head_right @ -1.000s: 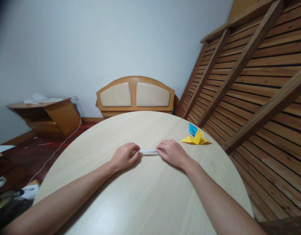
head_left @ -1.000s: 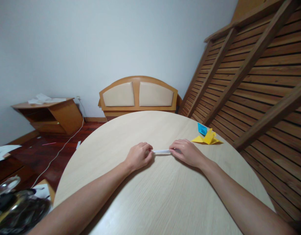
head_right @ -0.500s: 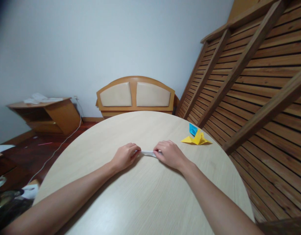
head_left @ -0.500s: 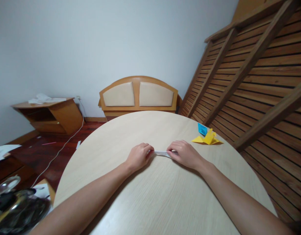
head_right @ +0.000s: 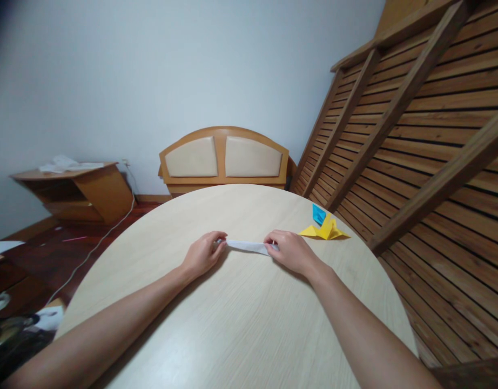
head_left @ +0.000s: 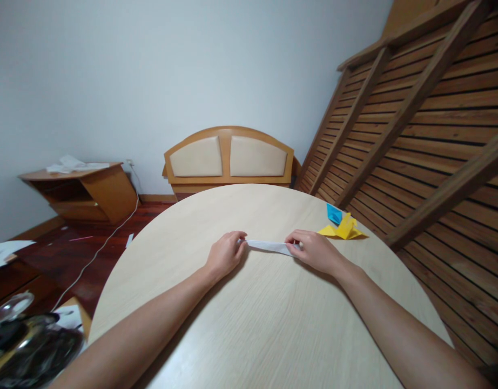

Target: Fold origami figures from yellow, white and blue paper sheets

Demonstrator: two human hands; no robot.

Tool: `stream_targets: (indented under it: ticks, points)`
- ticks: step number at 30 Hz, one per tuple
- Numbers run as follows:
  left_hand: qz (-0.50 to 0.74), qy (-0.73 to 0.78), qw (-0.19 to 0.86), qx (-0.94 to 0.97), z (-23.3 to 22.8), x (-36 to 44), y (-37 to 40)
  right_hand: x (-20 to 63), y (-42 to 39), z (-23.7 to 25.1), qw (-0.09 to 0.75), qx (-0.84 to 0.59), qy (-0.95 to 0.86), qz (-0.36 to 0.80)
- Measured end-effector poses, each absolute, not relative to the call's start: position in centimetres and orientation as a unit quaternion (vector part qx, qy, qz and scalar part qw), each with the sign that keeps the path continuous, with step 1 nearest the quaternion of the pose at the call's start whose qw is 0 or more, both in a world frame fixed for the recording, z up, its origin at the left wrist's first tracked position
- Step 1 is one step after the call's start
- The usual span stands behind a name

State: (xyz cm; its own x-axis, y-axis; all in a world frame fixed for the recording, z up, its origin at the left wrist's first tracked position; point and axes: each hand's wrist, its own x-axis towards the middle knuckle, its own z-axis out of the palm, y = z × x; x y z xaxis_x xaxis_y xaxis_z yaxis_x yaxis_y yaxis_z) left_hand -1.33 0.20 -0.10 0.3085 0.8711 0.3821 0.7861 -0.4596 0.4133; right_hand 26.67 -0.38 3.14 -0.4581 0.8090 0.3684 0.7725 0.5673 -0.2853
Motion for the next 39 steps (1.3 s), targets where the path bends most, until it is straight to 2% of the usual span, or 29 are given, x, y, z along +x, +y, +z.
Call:
stream_targets:
  ticks: [10, 15, 20, 27, 39]
  points:
    - [0.236, 0.512, 0.062, 0.824, -1.2, -1.4, 0.6, 29.8, 1.2, 3.7, 0.342, -0.642, -0.682, -0.075]
    - [0.221, 0.511, 0.058, 0.829, -1.1, -1.5, 0.4, 31.3, 1.6, 3.9, 0.299, -0.738, -0.595, -0.106]
    - [0.223, 0.509, 0.057, 0.83, -1.1, -1.6, 0.4, 31.9, 1.9, 3.4, 0.263, -0.767, -0.572, -0.124]
    - [0.218, 0.507, 0.057, 0.832, -1.1, -1.5, 0.4, 31.4, 1.9, 3.2, 0.206, -0.792, -0.569, -0.084]
    - [0.224, 0.501, 0.053, 0.834, -1.0, -1.4, 0.4, 30.7, 1.7, 3.0, 0.216, -0.768, -0.598, -0.073]
